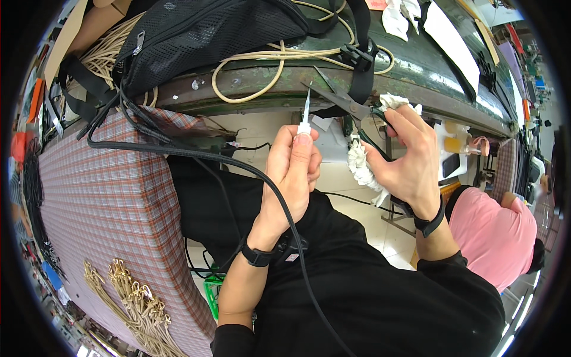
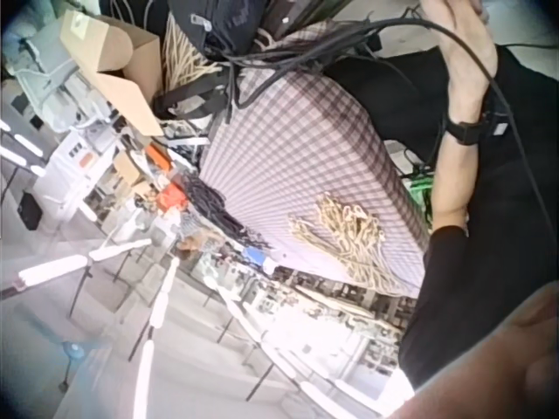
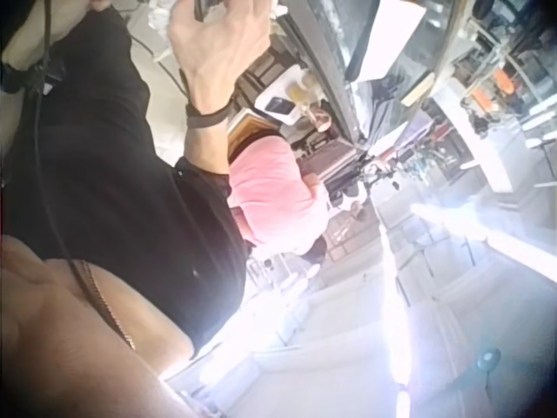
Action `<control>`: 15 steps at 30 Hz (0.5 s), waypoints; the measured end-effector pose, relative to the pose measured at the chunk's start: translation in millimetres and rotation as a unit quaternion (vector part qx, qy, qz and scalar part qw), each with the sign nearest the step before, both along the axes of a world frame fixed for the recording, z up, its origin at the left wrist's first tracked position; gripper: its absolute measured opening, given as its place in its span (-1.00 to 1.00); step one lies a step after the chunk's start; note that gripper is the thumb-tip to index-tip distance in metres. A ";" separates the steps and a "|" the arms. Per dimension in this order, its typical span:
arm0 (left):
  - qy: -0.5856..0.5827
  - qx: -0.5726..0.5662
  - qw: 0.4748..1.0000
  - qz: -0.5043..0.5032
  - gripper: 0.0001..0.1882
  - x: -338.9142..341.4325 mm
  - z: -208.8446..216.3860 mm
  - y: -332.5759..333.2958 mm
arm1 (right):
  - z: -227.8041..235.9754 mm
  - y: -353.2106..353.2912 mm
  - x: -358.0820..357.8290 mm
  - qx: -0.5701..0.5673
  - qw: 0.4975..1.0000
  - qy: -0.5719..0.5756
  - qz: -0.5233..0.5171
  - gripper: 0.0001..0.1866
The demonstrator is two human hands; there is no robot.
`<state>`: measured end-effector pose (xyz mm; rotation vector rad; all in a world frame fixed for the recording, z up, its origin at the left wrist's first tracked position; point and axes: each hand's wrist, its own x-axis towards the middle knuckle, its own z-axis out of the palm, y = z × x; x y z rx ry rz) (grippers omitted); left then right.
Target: The person wipes a small white tube with a tissue, then uses pliers to cut the tip of the tube. They insert a black cord into the tube and manipulate the connection. The person works at a table with many cords and tools in a workshop setting.
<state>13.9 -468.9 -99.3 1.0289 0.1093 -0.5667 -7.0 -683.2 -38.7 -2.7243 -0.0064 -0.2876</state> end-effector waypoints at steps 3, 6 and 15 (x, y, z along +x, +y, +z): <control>0.005 -0.008 1.000 0.000 -0.70 -1.4 -1.8 0.7 | -0.6 3.4 -2.7 -0.003 1.000 0.004 -0.008 -0.48; 0.013 -0.010 1.000 -0.002 -0.70 -5.3 -0.5 1.2 | -2.2 1.0 -0.5 -0.002 1.000 -0.001 -0.022 -0.48; -0.026 0.007 1.000 -0.009 -0.70 -2.9 -6.2 8.8 | -1.7 -3.0 -1.1 0.006 1.000 0.000 -0.003 -0.48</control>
